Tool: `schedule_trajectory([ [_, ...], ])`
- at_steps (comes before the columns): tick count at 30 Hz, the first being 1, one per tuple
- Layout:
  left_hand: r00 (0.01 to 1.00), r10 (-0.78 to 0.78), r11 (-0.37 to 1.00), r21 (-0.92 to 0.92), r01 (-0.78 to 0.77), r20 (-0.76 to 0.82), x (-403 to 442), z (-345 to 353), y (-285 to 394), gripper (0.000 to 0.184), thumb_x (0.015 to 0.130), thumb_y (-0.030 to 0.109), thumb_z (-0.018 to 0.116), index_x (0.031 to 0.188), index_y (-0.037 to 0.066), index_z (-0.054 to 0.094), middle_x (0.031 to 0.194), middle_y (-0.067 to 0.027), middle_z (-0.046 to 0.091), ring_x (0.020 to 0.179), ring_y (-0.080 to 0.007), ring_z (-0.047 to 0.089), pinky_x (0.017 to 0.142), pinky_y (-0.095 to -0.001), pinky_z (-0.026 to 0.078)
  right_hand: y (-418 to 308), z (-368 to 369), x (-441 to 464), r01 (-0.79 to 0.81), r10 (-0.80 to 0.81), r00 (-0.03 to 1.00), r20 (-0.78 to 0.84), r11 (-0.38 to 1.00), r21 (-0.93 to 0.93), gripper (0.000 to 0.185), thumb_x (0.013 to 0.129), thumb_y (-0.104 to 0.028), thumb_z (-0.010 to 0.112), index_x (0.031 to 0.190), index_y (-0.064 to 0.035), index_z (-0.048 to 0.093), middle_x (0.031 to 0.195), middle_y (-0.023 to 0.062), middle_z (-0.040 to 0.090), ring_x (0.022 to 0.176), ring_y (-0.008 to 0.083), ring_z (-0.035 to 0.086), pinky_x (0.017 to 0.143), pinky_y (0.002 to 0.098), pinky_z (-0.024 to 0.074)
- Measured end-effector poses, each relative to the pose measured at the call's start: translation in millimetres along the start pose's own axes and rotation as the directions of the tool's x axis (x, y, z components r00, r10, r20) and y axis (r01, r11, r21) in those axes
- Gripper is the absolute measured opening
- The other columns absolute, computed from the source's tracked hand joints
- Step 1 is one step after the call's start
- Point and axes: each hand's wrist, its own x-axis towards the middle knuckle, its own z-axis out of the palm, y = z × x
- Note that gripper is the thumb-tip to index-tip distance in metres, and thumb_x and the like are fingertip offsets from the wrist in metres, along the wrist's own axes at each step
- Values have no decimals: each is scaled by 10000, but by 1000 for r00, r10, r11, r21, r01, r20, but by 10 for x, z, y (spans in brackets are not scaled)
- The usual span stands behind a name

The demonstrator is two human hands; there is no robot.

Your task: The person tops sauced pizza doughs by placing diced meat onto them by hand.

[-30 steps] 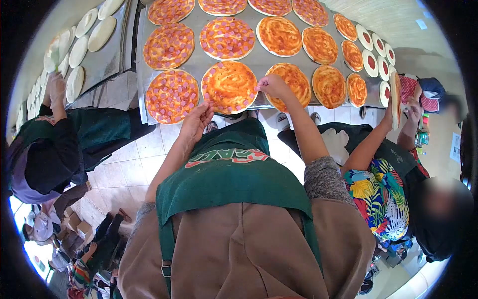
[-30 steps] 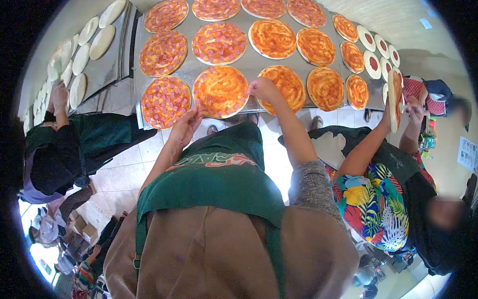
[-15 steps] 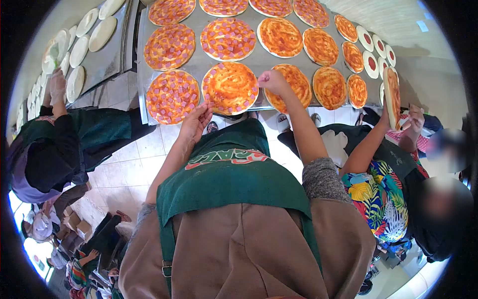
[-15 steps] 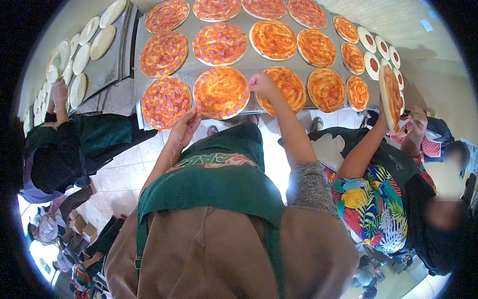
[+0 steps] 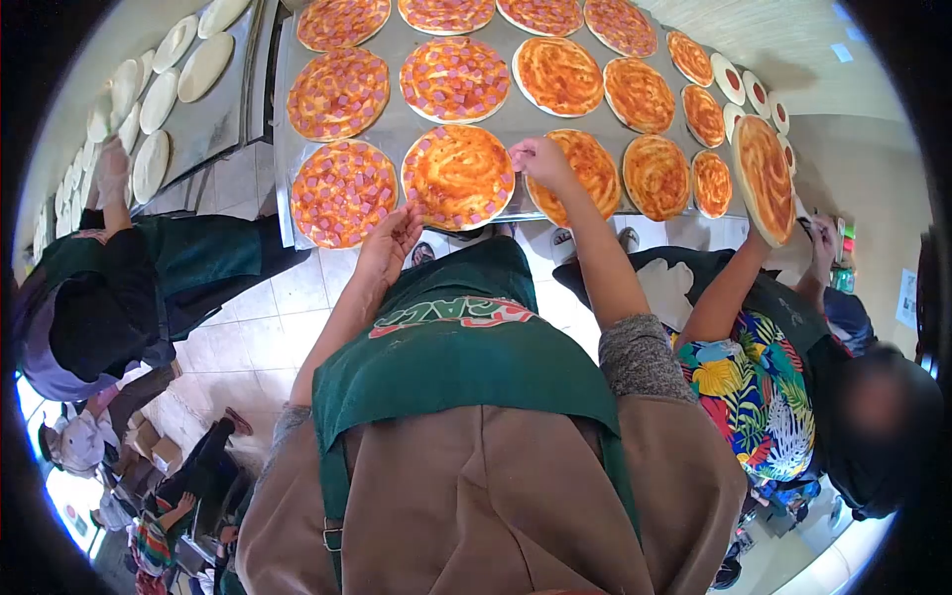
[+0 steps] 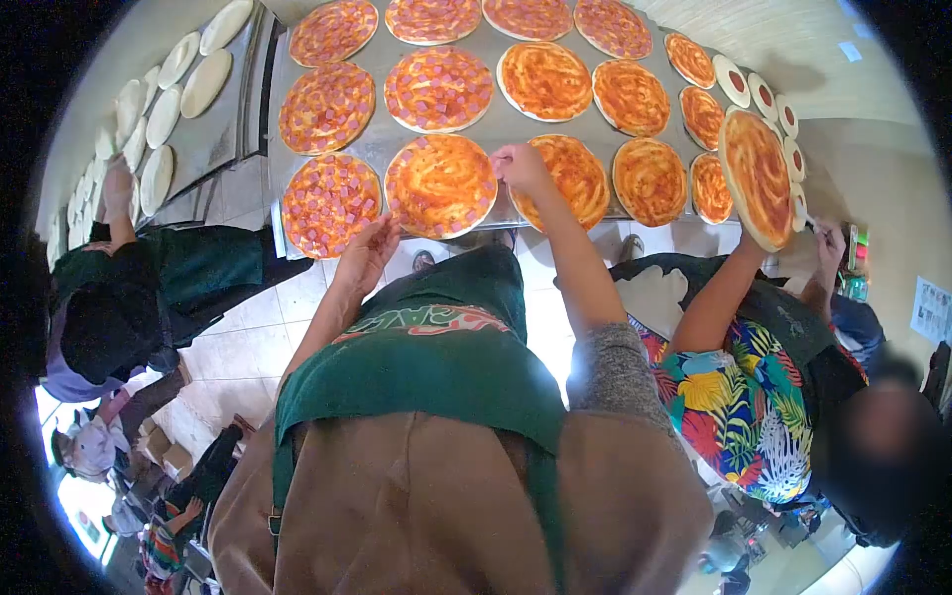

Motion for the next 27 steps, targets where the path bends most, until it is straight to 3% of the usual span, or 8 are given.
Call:
schedule_trajectory([
  [3,999,0,1000,-22,1,41,-46,70,57,364,971,232,450,1211,-37,500,1125,-147,612,1009,-198,619,894,-306,517,28,29,23,173,-182,983,-25,961,-216,103,798,-89,675,858,-8,695,794,82,699,724,155,662,696,293,522],
  [6,995,-4,998,-55,10,103,-95,196,115,404,985,263,399,1221,-54,478,1181,-192,586,1078,-240,598,927,-326,504,42,111,73,136,-140,990,-3,969,-208,92,774,-93,699,816,-11,694,793,88,701,721,161,663,676,304,522],
  [12,986,-46,992,-109,64,158,-112,314,126,428,993,254,356,1264,-70,427,1257,-230,541,1137,-275,570,962,-340,487,-232,164,12,53,-143,980,-137,857,-513,121,750,-138,728,782,-30,683,743,119,676,687,206,655,644,317,508],
  [15,985,-46,991,-120,67,168,-108,349,120,424,994,248,355,1273,-65,421,1267,-235,533,1149,-279,562,973,-342,479,-524,214,-177,8,-97,981,-169,885,-465,164,748,-215,723,777,-63,669,730,119,666,700,251,649,644,374,493],
  [18,983,-48,989,-126,72,177,-88,376,101,411,996,245,353,1266,-55,433,1260,-231,538,1157,-281,557,979,-347,473,-746,526,-467,298,-346,930,-125,908,-293,179,773,-226,697,808,-54,666,736,112,655,708,262,638,648,383,488],
  [20,983,-52,990,-119,74,176,-88,415,102,399,997,244,355,1251,-48,454,1244,-219,552,1158,-281,556,979,-350,473,-905,761,-683,475,-470,880,75,873,-107,208,779,-169,703,930,-32,664,814,135,646,737,223,638,666,334,499],
  [23,983,-24,996,-75,38,180,-73,406,63,379,997,244,373,1218,-40,491,1183,-181,588,1123,-262,575,976,-353,473,-1157,938,-936,574,-542,815,203,804,-157,237,785,-147,688,979,-18,646,838,132,635,768,218,634,686,325,498],
  [27,977,-58,997,-46,69,205,-56,419,53,352,992,238,415,1189,-35,520,1123,-143,610,1050,-223,601,969,-344,473,-1068,994,-913,578,-562,816,134,789,-211,236,782,-106,667,994,-8,637,811,114,631,740,213,628,670,317,497],
])
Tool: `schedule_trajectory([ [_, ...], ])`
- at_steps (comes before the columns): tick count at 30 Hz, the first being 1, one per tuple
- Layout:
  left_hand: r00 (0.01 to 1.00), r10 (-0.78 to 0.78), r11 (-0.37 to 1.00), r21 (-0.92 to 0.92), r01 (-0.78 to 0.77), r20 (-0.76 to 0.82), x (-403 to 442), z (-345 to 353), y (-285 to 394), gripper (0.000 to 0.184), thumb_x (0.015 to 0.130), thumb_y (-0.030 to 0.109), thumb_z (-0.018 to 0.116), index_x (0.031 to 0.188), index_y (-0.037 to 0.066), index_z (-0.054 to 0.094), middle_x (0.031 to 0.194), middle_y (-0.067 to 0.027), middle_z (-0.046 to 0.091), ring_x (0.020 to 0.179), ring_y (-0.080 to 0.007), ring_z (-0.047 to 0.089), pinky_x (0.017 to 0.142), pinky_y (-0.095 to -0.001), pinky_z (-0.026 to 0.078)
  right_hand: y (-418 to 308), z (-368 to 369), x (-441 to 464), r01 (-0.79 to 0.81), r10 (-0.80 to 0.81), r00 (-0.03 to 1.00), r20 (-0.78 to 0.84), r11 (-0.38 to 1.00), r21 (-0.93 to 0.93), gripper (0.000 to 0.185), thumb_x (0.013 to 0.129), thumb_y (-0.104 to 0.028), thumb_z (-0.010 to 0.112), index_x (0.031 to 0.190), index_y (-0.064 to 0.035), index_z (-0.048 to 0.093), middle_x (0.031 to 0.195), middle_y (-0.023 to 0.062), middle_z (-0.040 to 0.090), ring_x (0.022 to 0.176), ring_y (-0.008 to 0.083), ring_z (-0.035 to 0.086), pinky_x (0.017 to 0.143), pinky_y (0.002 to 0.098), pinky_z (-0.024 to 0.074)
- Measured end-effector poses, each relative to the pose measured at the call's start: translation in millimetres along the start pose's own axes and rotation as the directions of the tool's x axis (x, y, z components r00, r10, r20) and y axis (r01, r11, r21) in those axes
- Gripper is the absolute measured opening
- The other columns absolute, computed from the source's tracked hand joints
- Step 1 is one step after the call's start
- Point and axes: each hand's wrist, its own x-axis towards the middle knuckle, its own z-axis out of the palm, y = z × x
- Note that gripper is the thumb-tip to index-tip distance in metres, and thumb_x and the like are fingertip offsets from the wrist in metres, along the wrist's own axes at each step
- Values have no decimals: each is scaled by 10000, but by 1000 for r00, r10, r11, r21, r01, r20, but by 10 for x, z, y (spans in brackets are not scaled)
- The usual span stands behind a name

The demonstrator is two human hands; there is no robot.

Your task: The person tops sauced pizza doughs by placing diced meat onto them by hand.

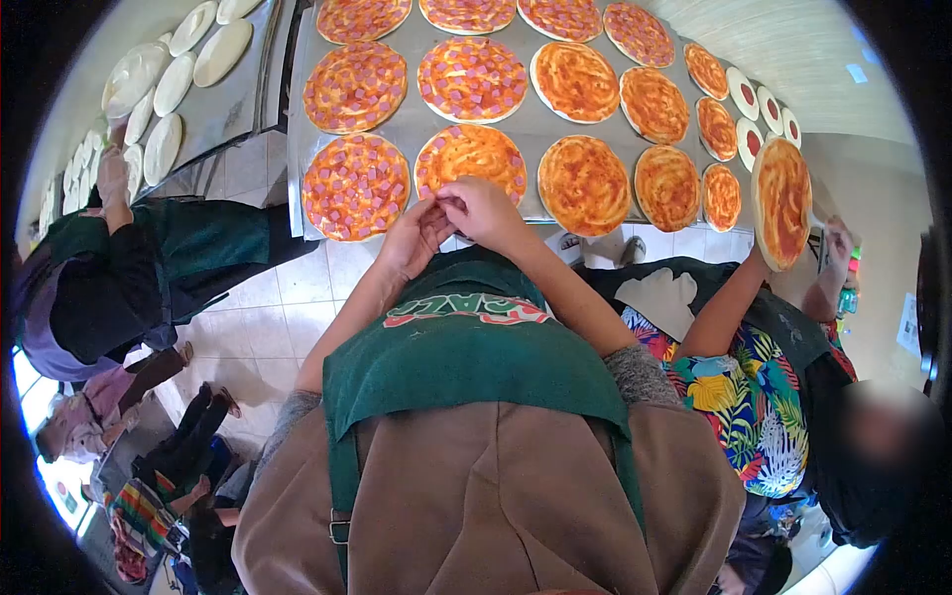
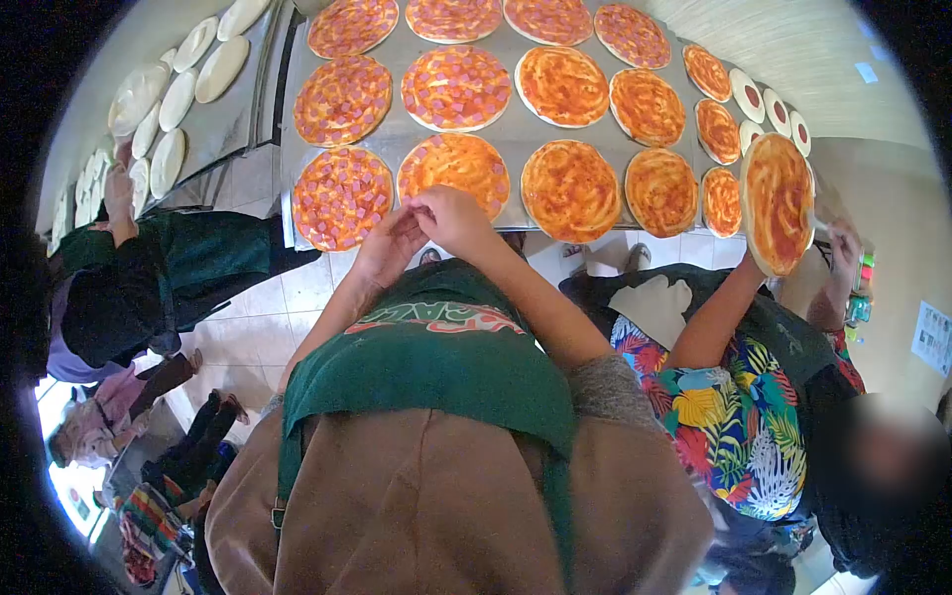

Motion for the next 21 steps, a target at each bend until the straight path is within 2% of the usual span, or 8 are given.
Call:
schedule_trajectory([
  [2,1000,-24,1000,13,24,-13,-37,116,18,336,986,224,444,1188,-33,521,1110,-130,615,1021,-199,609,967,-333,474,35,-4,-44,-141,143,990,4,972,188,221,782,-86,653,988,-6,636,801,113,628,731,213,625,663,317,495],
  [5,1000,-3,993,120,2,12,-6,50,-43,325,961,214,504,1195,-9,535,1128,-103,601,1080,-181,567,987,-331,436,79,-35,-89,-87,87,996,3,990,109,220,794,-73,639,1001,-1,631,805,109,625,723,203,622,664,318,495],
  [8,998,-43,985,167,49,-43,0,-4,-85,302,948,165,529,1190,-16,535,1147,-102,597,1076,-166,573,969,-300,455,17,-94,-136,-171,161,981,110,981,90,220,778,-98,627,980,-12,635,827,143,633,765,278,634,694,372,493],
  [11,998,-46,989,139,51,-40,59,-121,-150,278,950,148,526,1173,-16,547,1137,-96,602,1047,-156,589,936,-267,477,-74,-192,-206,-163,151,986,72,964,208,202,792,-101,614,974,-15,634,844,150,622,780,286,621,698,373,486],
  [14,998,-53,992,115,56,-32,-19,81,-53,255,936,122,552,1152,-13,560,1105,-85,615,983,-148,611,888,-250,502,48,-190,-237,-206,193,979,73,929,306,215,821,-75,625,1025,-8,628,862,115,616,807,202,609,718,308,482],
  [17,995,-36,970,235,56,-89,-19,135,-88,243,916,119,590,1126,-2,575,1068,-69,630,946,-135,620,851,-243,512,200,-155,-281,-25,25,1000,-8,998,-57,203,837,-92,626,1019,-2,627,876,99,619,821,179,596,731,300,477],
  [20,991,-84,952,285,111,-106,-28,99,-123,230,901,114,615,1103,10,585,1037,-54,639,930,-125,624,809,-232,518,109,-213,-247,-136,138,989,44,990,-42,169,839,-115,614,974,-16,632,907,118,630,871,205,620,767,314,480],
  [21,991,-79,955,278,105,-104,-34,109,-124,220,900,118,617,1092,17,586,1025,-49,640,927,-122,625,801,-229,517,108,-227,-250,-206,200,977,71,974,91,170,849,-126,615,972,-10,630,904,108,635,862,190,617,761,303,482],
])
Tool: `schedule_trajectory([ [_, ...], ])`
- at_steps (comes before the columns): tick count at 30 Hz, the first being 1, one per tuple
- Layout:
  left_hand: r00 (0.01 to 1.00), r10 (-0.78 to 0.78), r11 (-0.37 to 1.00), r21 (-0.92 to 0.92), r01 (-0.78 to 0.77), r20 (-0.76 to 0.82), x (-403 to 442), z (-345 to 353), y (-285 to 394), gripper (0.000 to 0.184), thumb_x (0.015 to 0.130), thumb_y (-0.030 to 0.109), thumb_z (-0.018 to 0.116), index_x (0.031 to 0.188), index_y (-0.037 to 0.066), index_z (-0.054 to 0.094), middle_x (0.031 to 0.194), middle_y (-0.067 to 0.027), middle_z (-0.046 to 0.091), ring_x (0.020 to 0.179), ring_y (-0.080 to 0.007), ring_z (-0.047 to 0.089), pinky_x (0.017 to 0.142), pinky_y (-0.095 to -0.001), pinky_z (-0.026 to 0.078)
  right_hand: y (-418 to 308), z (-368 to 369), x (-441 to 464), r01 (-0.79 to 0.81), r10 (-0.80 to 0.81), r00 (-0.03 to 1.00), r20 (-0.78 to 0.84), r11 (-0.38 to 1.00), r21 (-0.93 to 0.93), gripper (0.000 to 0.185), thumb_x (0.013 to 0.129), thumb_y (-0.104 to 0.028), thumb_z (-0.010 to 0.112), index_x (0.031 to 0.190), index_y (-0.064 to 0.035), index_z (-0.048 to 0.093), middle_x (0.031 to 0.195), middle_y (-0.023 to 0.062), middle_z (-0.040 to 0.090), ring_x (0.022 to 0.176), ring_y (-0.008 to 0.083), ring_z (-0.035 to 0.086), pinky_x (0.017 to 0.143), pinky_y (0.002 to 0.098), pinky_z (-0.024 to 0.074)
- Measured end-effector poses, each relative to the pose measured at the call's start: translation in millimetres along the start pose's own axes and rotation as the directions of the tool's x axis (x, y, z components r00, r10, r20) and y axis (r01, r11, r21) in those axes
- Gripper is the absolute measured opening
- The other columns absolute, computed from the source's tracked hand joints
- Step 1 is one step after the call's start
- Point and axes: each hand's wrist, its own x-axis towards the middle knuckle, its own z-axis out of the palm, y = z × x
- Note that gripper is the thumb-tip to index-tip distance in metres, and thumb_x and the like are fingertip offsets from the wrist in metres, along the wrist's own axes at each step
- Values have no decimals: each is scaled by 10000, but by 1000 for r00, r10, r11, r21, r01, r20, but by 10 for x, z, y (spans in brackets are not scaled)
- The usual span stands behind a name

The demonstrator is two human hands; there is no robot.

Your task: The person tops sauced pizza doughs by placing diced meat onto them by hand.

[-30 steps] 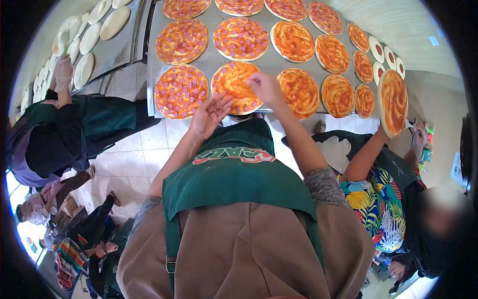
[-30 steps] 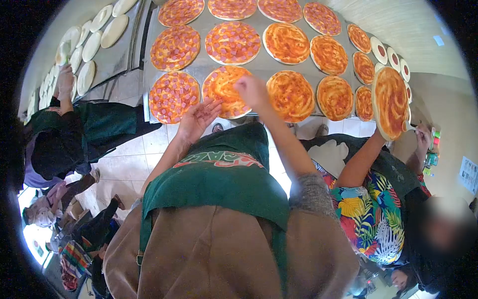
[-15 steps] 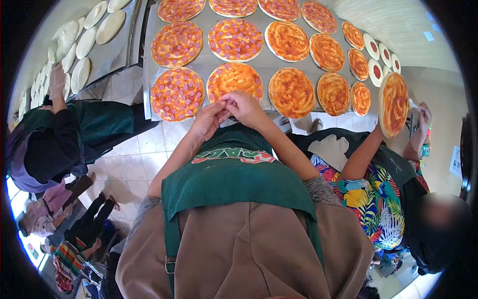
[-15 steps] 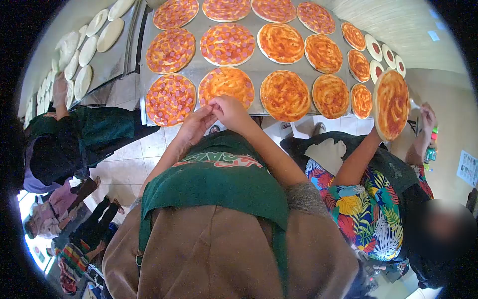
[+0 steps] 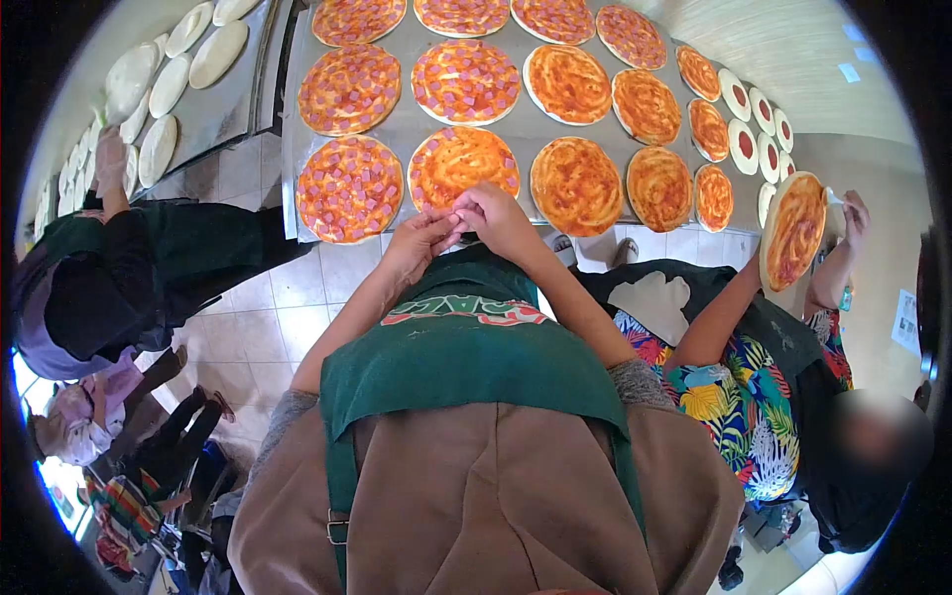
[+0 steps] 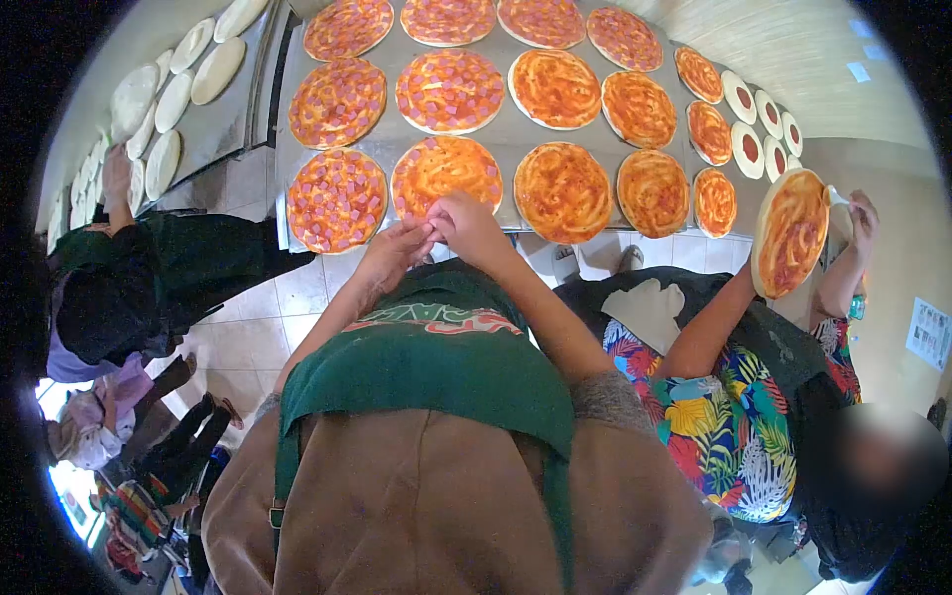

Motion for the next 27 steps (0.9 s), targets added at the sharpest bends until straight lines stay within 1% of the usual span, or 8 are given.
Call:
schedule_trajectory([
  [2,1000,9,1000,-16,-10,-2,-20,23,14,200,898,125,622,1070,30,587,1002,-37,643,923,-117,625,785,-224,516,5,-35,-15,-134,120,990,69,954,266,180,869,-146,618,968,4,626,900,87,646,844,160,611,750,280,486],
  [5,1000,9,990,-139,-8,7,-16,58,54,196,886,93,632,1058,5,597,996,-68,652,936,-140,646,797,-219,544,-10,-158,-29,-251,165,967,192,737,627,205,871,-169,644,968,11,627,917,67,662,769,130,603,718,245,485],
  [8,998,51,977,-204,-55,-24,25,42,64,179,884,95,633,1040,15,596,990,-66,652,939,-149,649,804,-235,547,97,-162,-20,-333,329,926,183,488,807,144,889,-135,629,981,-23,631,905,49,665,696,53,549,613,193,439],
  [11,996,73,974,-211,-82,-48,16,-27,77,165,890,92,624,1032,17,591,992,-65,652,946,-156,648,823,-250,547,480,-346,112,-312,413,904,114,451,836,207,842,-164,691,970,-9,644,859,33,667,651,79,558,645,208,463],
  [14,995,80,968,-235,-91,-57,27,-121,31,165,899,95,610,1039,11,585,998,-68,650,954,-161,647,839,-261,547,861,-620,343,-314,445,896,14,609,729,198,806,-166,729,910,-14,657,796,33,665,634,65,548,580,199,440],
  [17,994,83,972,-212,-97,-73,2,-125,26,164,907,103,600,1037,5,582,996,-69,648,954,-160,645,843,-261,546,1052,-719,608,-372,435,900,-12,784,497,175,807,-168,728,861,-9,679,784,49,684,609,39,524,535,179,405],
  [23,992,75,974,-207,-95,-105,-65,-109,44,163,910,106,595,1041,10,576,990,-61,641,947,-150,641,848,-260,544,1185,-639,949,-435,460,888,-12,848,303,164,781,-156,738,793,-3,679,678,58,669,531,84,580,476,201,408],
  [27,989,87,971,-213,-110,-117,-90,-146,43,155,913,113,593,1033,17,575,992,-52,639,946,-139,639,844,-251,542,1161,-574,1040,-415,417,901,-117,909,47,153,764,-131,735,750,8,671,626,73,660,499,115,611,469,245,452],
])
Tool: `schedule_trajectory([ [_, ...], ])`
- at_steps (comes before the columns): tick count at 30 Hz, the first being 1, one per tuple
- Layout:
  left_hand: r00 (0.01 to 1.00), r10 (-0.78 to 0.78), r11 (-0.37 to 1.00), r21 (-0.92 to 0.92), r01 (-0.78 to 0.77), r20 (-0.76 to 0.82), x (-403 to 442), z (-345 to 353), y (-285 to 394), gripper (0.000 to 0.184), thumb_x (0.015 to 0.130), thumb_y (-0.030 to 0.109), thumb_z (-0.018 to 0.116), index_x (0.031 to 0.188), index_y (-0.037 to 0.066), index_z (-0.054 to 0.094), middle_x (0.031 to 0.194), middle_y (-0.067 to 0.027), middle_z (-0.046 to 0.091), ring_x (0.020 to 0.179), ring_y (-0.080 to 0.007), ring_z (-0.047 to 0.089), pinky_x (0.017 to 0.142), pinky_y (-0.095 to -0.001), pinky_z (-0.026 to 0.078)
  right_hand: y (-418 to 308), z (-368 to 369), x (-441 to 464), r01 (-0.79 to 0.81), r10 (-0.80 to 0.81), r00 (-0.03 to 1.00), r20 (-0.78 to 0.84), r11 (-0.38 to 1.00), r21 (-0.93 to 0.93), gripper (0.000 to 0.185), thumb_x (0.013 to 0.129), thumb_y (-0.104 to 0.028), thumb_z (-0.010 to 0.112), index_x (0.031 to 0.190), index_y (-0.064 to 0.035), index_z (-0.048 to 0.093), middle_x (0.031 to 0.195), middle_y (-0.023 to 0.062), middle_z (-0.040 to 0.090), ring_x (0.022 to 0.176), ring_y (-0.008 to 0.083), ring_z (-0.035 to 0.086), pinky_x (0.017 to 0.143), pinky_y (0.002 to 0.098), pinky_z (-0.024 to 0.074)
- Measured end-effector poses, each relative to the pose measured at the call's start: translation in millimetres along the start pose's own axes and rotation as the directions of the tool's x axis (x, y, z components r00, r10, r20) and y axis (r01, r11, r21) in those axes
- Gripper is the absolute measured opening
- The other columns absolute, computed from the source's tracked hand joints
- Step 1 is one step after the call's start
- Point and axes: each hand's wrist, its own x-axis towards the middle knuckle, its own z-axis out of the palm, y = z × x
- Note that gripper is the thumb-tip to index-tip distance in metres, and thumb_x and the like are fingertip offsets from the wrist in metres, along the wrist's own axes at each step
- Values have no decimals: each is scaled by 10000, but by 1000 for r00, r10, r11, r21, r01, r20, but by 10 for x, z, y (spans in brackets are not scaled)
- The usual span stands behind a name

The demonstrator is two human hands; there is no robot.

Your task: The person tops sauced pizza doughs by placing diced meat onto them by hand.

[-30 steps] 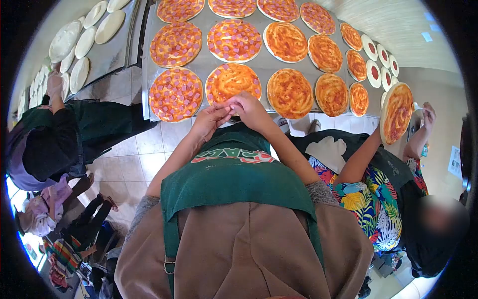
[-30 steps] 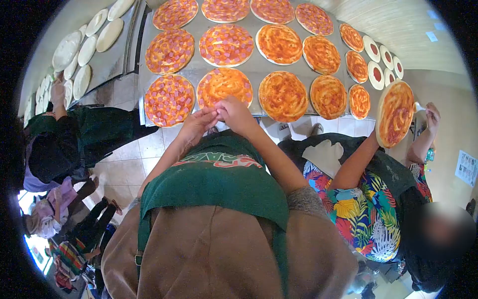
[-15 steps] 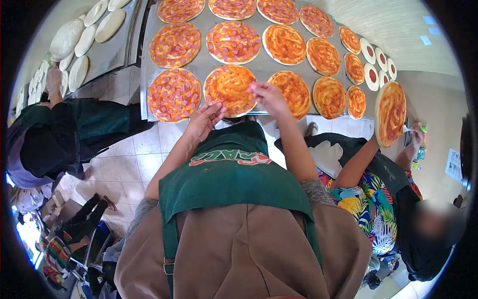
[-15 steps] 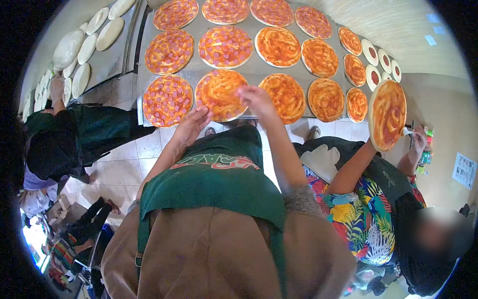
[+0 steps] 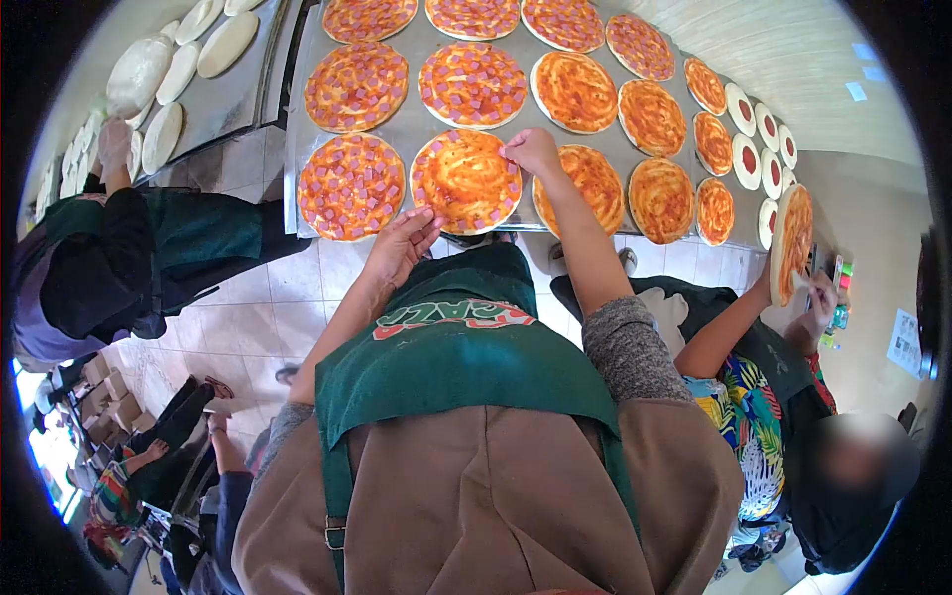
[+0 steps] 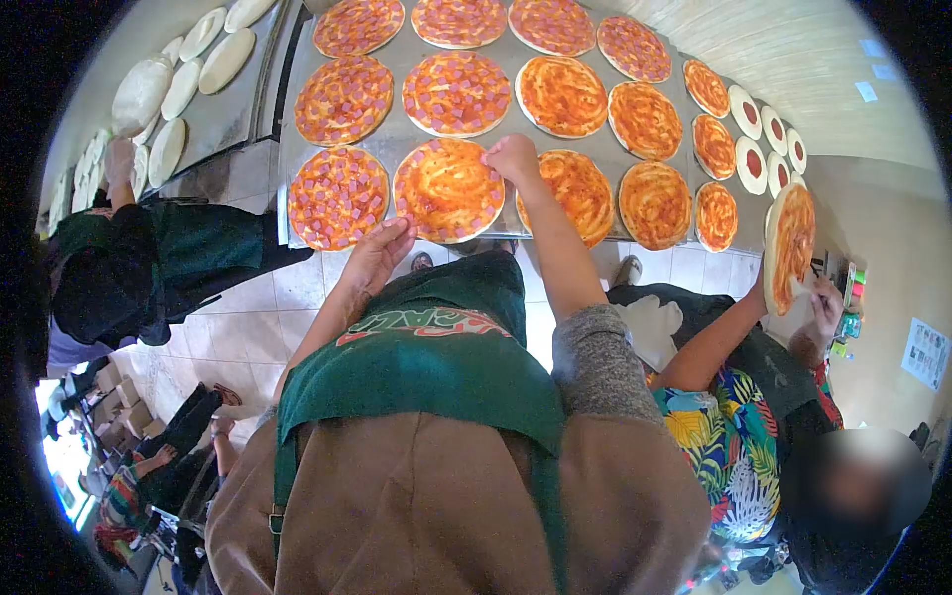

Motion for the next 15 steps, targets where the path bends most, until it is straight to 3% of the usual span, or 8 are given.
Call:
schedule_trajectory([
  [2,1000,-4,1000,1,4,-15,4,-4,11,152,914,118,592,1029,20,576,991,-49,639,945,-134,639,842,-246,541,-63,6,-34,37,-48,996,-69,988,-151,159,753,-120,734,722,20,663,618,82,660,497,123,617,485,263,473],
  [5,1000,5,1000,1,-5,-29,-14,11,34,146,916,117,589,1027,22,577,993,-48,640,946,-129,638,842,-244,540,-60,-5,-49,48,-70,992,-101,977,-209,146,699,-137,760,730,-9,698,638,114,669,540,202,636,555,313,499],
  [8,1000,14,1000,-8,-14,-9,35,-60,17,189,900,129,612,1052,23,575,1042,-58,647,955,-130,633,868,-247,522,-105,-70,-86,122,-156,978,-140,966,-229,156,713,-146,759,719,-3,698,633,99,668,556,195,638,564,333,505],
  [11,1000,20,1000,1,-20,-15,52,-100,19,203,906,142,606,1067,23,570,1059,-63,647,956,-123,632,872,-249,520,-181,-118,-66,94,-101,978,-182,995,-46,175,713,-151,766,737,8,698,636,107,664,562,201,639,582,351,510],
  [14,1000,14,1000,-7,-14,-10,70,-134,17,204,908,149,604,1065,22,572,1072,-65,646,954,-122,633,873,-250,520,-223,-23,24,-26,26,1000,-7,996,88,160,723,-141,764,740,3,697,631,114,657,535,206,631,528,353,503],
  [15,1000,13,1000,-14,-13,-17,60,-117,32,186,911,138,597,1052,19,572,1047,-63,647,948,-124,636,863,-247,529,-241,23,33,-17,18,1000,-14,999,48,156,734,-130,756,738,11,687,631,107,655,505,186,614,480,328,487],
])
